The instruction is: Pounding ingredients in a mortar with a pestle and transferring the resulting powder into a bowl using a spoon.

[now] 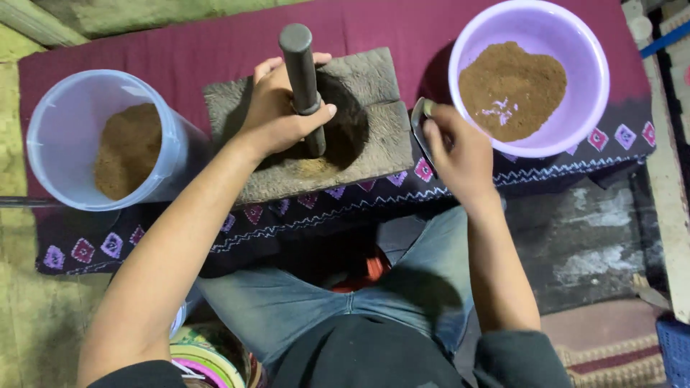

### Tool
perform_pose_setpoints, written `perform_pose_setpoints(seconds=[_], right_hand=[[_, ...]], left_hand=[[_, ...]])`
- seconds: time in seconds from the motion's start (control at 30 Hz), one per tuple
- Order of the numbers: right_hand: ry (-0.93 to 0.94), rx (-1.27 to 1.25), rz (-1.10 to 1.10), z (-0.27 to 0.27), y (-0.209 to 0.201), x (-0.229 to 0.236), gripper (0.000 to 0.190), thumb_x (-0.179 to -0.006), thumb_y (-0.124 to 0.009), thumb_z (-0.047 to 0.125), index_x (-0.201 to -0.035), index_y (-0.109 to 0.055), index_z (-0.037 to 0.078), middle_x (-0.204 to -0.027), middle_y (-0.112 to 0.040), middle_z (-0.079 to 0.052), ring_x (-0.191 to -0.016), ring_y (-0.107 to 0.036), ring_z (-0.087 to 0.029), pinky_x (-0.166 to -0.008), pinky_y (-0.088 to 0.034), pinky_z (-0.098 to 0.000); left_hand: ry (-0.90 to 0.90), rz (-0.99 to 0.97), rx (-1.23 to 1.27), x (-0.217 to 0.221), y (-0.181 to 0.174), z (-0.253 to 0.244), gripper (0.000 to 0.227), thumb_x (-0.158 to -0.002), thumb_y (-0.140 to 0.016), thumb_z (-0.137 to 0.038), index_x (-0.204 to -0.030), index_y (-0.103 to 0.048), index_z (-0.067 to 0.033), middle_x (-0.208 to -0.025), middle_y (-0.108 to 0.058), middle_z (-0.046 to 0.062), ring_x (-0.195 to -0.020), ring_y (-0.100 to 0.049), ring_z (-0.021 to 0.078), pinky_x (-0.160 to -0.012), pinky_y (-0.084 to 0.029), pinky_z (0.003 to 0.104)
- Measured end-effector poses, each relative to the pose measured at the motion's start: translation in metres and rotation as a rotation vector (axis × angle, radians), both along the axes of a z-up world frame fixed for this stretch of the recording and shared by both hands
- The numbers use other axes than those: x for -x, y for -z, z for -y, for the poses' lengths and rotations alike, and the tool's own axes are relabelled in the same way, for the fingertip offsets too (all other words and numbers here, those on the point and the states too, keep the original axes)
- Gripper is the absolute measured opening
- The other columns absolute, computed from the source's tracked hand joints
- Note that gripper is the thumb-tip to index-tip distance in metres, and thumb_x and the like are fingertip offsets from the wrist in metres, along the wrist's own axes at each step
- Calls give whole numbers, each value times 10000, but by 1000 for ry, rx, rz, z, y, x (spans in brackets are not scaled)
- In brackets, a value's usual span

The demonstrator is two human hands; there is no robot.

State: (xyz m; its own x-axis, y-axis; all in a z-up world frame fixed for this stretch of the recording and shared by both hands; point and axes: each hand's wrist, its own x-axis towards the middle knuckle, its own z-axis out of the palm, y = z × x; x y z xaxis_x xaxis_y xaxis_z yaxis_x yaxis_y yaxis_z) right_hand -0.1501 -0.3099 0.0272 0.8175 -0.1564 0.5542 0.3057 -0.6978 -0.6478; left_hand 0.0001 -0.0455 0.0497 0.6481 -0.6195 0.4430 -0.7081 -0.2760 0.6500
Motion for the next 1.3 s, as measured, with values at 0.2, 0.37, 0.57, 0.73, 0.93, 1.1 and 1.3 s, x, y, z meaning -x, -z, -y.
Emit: perform_pose_setpoints(seconds=[0.2, 0.37, 0.57, 0.73, 0.93, 1.1, 1.3], right_hand=[[257, 753, -353, 19, 84, 28, 422, -874, -765, 314, -1213, -687, 75, -1003, -655, -100, -829, -662, -300, -641, -546, -392], [234, 734, -431, 26, 100, 35, 177, -935, -642, 178, -1052, -689, 54, -897, -630, -108, -694, -645, -333, -559, -524, -430], [228, 521, -280, 26, 85, 45, 184, -879, -724, 64, -1061, -713, 37, -953, -648, -118, -648, -635, -331, -583, -521, -412], [153, 285, -152, 9, 37, 49, 169, -910, -725, -118, -1071, -712, -68, -954, -646, -129, -682, -595, -204, -618, -488, -305], [160, 255, 153, -7, -18, 51, 152, -975, -759, -191, -1106, -705, -135, -1003, -694, -215, -733, -572, -222, -650, -464, -308], [35, 127, 346, -17, -48, 20, 100, -1168, -549, -115, -1246, -492, -137, -1162, -497, -239, -878, -715, -390, -770, -669, -402], [-227, 148, 231, -79, -69, -44, 302, -1039, -652, -191, -1273, -490, -90, -1150, -613, -267, -797, -593, -253, -672, -595, -353]], left_hand=[[-197, 39, 28, -3, 2, 12, 255, -831, -808, -287, -1053, -763, -171, -695, -672, -91, -732, -657, 105, -960, -397, 370], [-205, -105, 344, -8, 0, 16, 104, -911, -747, -146, -874, -775, -52, -591, -614, -25, -474, -555, 100, -459, -435, 242], [-333, -486, 657, -29, -18, 21, 208, -851, -679, -115, -672, -714, -15, -582, -691, 77, -398, -651, 165, -395, -528, 253], [-387, -591, 757, -55, -22, 26, 158, -780, -647, -91, -664, -686, 9, -531, -661, 90, -335, -572, 155, -325, -513, 269], [-490, -844, 811, -79, -17, 31, 103, -735, -625, -25, -668, -647, 49, -532, -631, 111, -331, -530, 162, -308, -467, 287], [-470, -906, 757, -91, -7, 30, 63, -743, -622, 6, -708, -647, 53, -551, -648, 100, -336, -545, 151, -289, -468, 284], [-511, -936, 613, -90, -4, 28, 90, -806, -616, -30, -788, -663, 44, -561, -645, 81, -377, -580, 134, -337, -501, 271]])
